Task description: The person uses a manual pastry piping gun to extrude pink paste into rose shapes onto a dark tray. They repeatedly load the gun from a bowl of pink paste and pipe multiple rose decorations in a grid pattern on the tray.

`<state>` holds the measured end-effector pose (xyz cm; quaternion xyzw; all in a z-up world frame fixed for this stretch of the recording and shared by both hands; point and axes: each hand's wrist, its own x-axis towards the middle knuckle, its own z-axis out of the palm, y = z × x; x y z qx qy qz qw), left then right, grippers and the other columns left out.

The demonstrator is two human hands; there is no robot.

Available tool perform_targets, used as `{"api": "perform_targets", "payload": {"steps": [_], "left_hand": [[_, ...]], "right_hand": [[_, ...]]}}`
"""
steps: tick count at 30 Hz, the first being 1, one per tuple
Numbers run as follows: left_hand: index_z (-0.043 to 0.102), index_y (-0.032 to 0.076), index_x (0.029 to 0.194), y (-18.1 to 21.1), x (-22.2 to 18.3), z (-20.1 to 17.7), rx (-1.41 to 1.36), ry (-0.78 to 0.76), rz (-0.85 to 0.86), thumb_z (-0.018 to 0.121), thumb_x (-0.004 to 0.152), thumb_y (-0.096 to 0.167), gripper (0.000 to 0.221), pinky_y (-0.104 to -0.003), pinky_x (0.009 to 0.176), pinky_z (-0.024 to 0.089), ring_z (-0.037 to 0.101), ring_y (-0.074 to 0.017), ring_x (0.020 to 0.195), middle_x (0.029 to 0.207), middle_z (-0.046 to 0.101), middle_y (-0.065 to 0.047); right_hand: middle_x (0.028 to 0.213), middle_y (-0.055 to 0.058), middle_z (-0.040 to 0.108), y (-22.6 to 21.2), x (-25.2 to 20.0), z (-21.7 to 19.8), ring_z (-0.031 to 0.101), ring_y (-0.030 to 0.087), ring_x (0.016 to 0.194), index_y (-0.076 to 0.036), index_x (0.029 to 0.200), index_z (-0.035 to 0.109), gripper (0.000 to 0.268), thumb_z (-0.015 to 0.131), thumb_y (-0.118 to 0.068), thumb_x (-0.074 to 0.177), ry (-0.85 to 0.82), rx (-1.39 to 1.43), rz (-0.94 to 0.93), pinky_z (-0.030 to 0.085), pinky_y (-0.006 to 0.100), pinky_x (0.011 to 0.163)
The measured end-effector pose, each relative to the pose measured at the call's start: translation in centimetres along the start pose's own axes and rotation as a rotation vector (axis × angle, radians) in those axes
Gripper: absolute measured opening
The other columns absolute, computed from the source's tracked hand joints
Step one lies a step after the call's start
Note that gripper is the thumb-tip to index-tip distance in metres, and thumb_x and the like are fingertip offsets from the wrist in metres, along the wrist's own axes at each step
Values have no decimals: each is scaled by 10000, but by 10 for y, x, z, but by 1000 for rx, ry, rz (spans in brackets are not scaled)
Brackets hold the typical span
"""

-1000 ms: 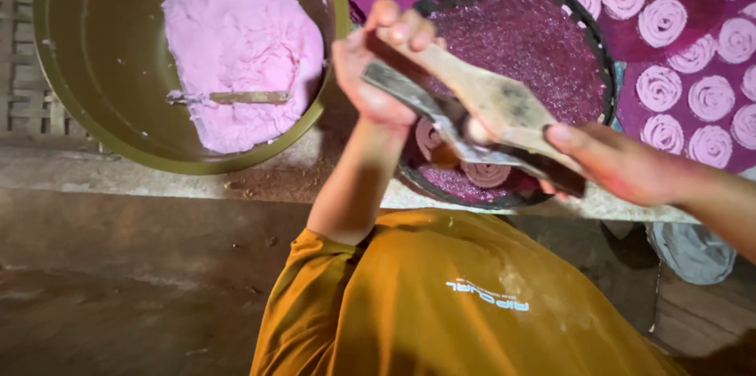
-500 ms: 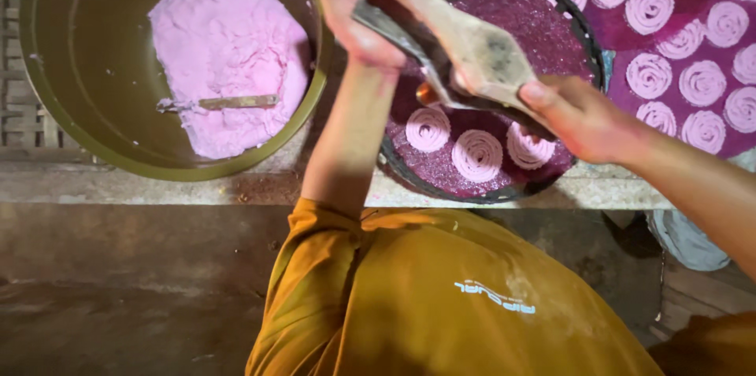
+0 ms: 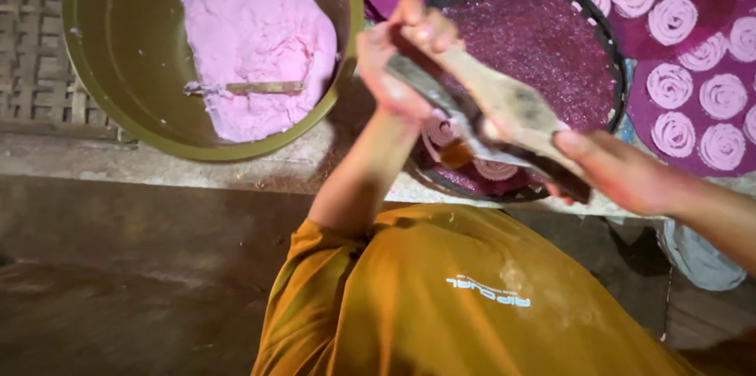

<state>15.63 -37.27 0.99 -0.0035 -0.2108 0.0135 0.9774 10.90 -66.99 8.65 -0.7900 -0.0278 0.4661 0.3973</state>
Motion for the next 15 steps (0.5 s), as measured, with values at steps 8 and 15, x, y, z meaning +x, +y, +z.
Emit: {"api": "perform_targets", "payload": {"steps": [8, 15], "left_hand": [[576, 29, 1310, -19, 6, 0, 571, 208, -327, 267, 989, 409, 587, -374, 1123, 422, 606, -155, 1191, 1229, 643, -68], [421, 45, 1497, -7, -87, -33, 1050, 211, -805, 437, 1003, 45, 494, -249, 601, 471, 518, -97, 686, 1241, 651, -157]], "right_hand": [[869, 137, 700, 67, -34, -8, 647, 206, 760, 24, 1094, 651, 752, 327, -651, 1029, -29, 343, -195, 528, 360, 683], [913, 125, 696, 93, -38, 21, 642, 206, 784, 48, 1129, 659, 759, 387, -650, 1005, -45, 476, -268, 529, 367, 721]]}}
